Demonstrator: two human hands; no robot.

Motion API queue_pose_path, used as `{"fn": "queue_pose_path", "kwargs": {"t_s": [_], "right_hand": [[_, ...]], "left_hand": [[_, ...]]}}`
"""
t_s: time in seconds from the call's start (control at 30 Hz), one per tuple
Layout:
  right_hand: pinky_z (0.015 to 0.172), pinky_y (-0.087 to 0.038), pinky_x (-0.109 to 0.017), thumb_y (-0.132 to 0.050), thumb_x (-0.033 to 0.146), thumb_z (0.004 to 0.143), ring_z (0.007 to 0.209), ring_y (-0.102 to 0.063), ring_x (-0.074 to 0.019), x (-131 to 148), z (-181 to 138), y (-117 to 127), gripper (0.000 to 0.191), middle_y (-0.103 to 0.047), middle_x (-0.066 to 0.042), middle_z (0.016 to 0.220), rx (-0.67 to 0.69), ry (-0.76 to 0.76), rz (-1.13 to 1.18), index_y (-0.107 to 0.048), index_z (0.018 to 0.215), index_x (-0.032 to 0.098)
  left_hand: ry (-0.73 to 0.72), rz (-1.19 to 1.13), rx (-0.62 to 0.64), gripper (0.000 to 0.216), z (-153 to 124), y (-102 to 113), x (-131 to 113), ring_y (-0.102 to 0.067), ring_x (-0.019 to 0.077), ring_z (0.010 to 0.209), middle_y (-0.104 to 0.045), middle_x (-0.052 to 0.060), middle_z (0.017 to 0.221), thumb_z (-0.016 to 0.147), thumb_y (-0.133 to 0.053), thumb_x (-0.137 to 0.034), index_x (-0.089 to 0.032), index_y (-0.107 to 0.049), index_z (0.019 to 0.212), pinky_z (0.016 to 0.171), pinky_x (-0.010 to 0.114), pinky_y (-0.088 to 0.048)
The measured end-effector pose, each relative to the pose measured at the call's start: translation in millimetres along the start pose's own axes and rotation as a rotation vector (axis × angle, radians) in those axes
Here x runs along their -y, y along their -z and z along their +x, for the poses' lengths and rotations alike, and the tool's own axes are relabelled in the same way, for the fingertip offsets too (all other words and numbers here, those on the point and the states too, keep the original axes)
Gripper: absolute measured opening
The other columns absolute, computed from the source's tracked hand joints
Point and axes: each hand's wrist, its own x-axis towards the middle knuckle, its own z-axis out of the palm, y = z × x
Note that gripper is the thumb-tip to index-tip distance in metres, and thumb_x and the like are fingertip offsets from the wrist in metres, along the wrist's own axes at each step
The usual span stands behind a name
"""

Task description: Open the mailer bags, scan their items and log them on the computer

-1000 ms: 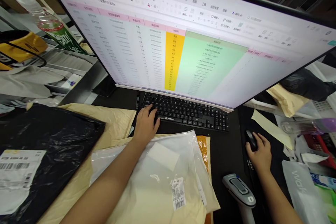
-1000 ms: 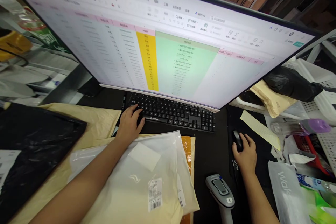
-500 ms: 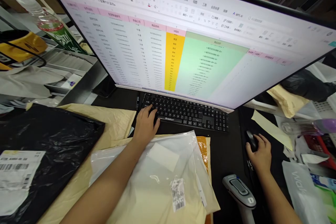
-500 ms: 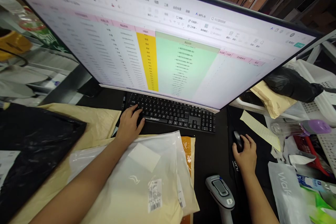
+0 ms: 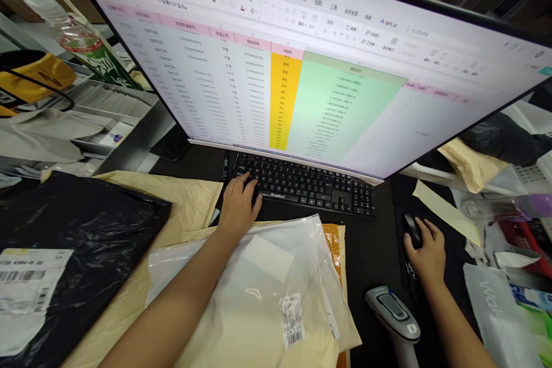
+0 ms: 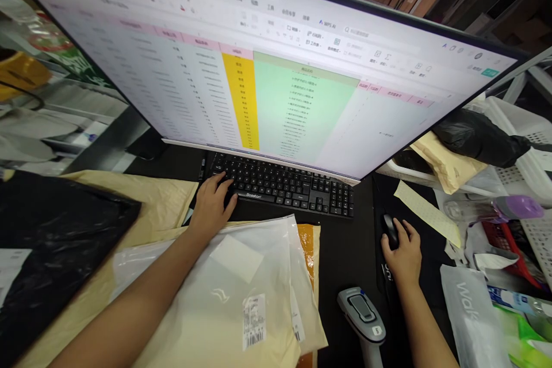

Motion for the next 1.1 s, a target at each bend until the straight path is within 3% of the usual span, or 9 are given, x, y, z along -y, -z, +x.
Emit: {"fn": "queue_pose_path", "kwargs": {"t_s": [0.5,0.7,1.1], "right_hand": [[0.105,-0.048,-0.054,-0.060,0.047,0.088,0.130,-0.052,-0.0349,1.4,0.9,0.1,0.060,-0.054,-0.017,0.140,-0.020,-0.002,0.009,-0.056,0.140,0.018],[0.106,-0.047,-0.054,-0.061,0.047,0.086,0.131,-0.052,-0.0343,1.6,0.8,0.8,0.050,-0.054,-0.018,0.140,-0.028,-0.009,0.029,-0.059,0.128,0.019],[0.104,-0.050,-0.055,-0.059,0.046,0.089,0.129,-0.053,-0.0351,-0.4,0.4,-1.2,0.058,-0.053,-0.016,0.141,-0.009,0.008,-0.007,-0.060,0.141,0.021]], "left_hand": [[0.006,-0.004,0.003,0.038,0.0,0.4,-0.5,-0.049,0.0374,0.135,-0.054,0.023,0.144,0.097,-0.051,-0.030,-0.013,-0.062,0.129,0.116,0.058,-0.041],[0.021,-0.023,0.002,0.039,0.0,-0.2,-0.5,-0.049,0.0378,0.135,-0.056,0.022,0.143,0.096,-0.052,-0.030,-0.014,-0.062,0.130,0.114,0.059,-0.041],[0.018,-0.025,0.001,0.038,0.4,0.7,0.4,-0.051,0.0365,0.135,-0.056,0.021,0.143,0.095,-0.053,-0.029,-0.016,-0.062,0.130,0.115,0.058,-0.041]]}}
